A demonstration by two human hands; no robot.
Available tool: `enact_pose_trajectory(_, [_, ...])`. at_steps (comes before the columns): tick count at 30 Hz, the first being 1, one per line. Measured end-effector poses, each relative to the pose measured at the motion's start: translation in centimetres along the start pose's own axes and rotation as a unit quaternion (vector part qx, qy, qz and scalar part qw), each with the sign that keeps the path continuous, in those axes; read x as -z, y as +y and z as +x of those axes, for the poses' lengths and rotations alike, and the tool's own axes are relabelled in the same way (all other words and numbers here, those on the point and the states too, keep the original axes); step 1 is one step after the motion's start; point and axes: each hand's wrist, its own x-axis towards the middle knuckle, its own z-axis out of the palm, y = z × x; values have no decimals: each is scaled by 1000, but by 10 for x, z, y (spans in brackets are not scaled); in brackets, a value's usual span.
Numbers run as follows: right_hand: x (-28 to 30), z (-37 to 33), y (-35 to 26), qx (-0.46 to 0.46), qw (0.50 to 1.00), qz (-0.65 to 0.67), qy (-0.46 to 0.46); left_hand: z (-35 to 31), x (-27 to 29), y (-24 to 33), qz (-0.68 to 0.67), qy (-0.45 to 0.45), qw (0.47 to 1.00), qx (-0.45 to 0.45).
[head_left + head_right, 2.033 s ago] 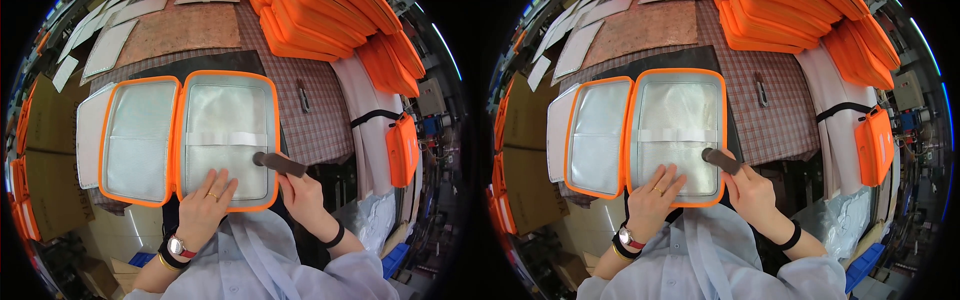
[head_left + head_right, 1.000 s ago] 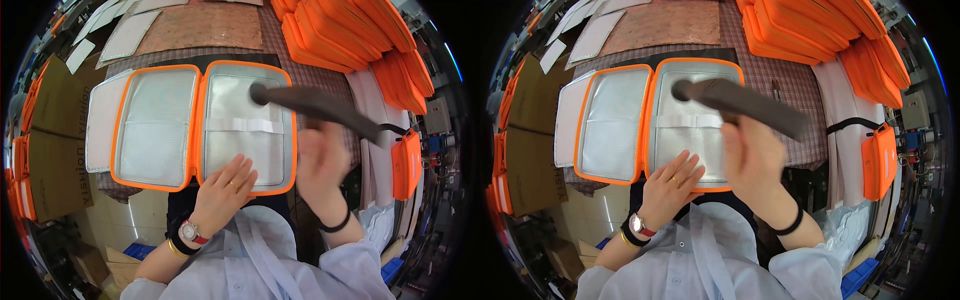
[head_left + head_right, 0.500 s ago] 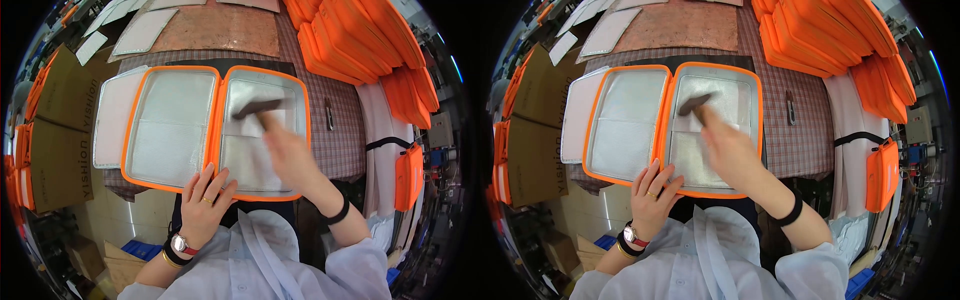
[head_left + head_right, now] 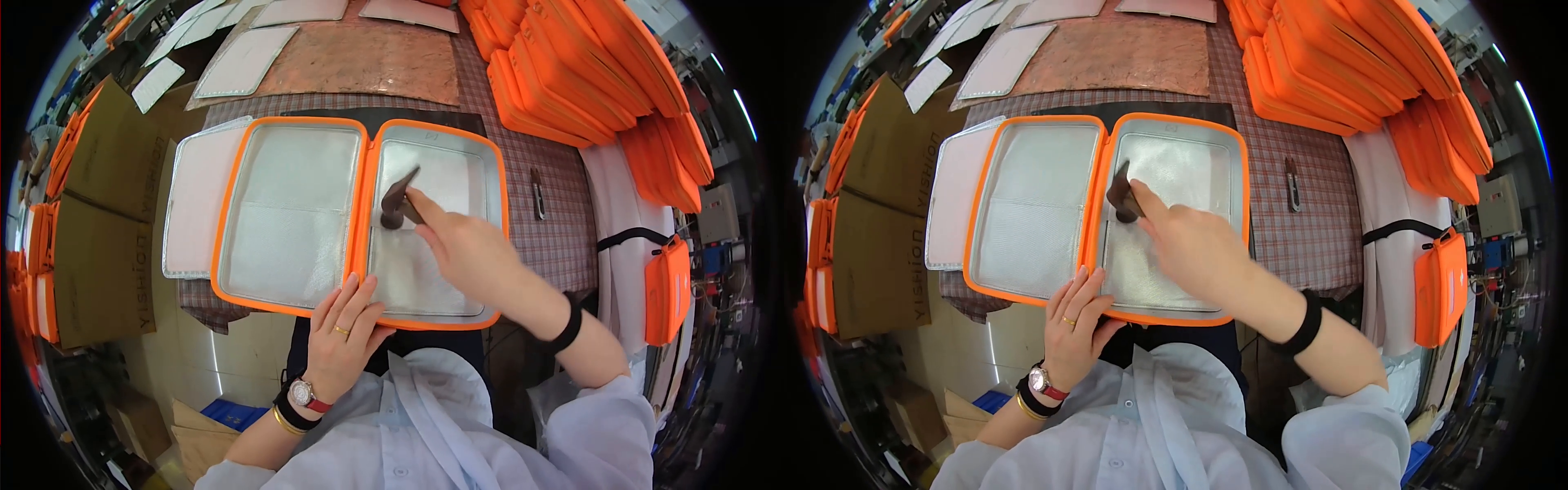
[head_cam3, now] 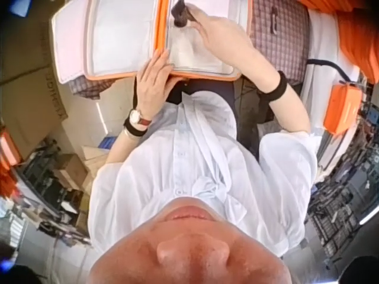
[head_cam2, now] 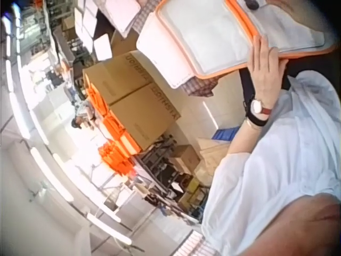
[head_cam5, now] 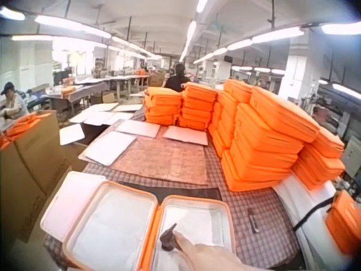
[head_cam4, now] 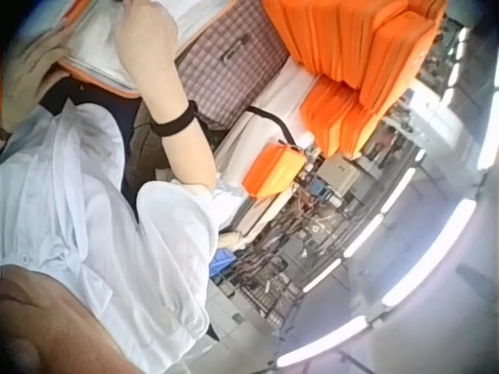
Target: Assemble the inner lining and components of an orange first aid or emergency kit bag.
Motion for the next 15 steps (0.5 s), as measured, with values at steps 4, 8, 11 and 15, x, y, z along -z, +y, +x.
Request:
enact_pose_trajectory(4, [41, -11, -11, 36, 999, 19, 14, -1, 5, -3, -48, 16, 999, 17])
enact_pose_trajectory(8, [76, -43, -28, -61, 988, 142, -29, -2, 7, -3, -40, 11, 999, 6])
enact_pose_trajectory(11, [47, -66, -10, 34, 985, 162, 48, -3, 1, -1, -83, 44, 994, 49])
enact_pose_trajectory(15, [13, -73, -19, 64, 986, 66, 138, -2, -2, 1, -134, 103, 982, 78])
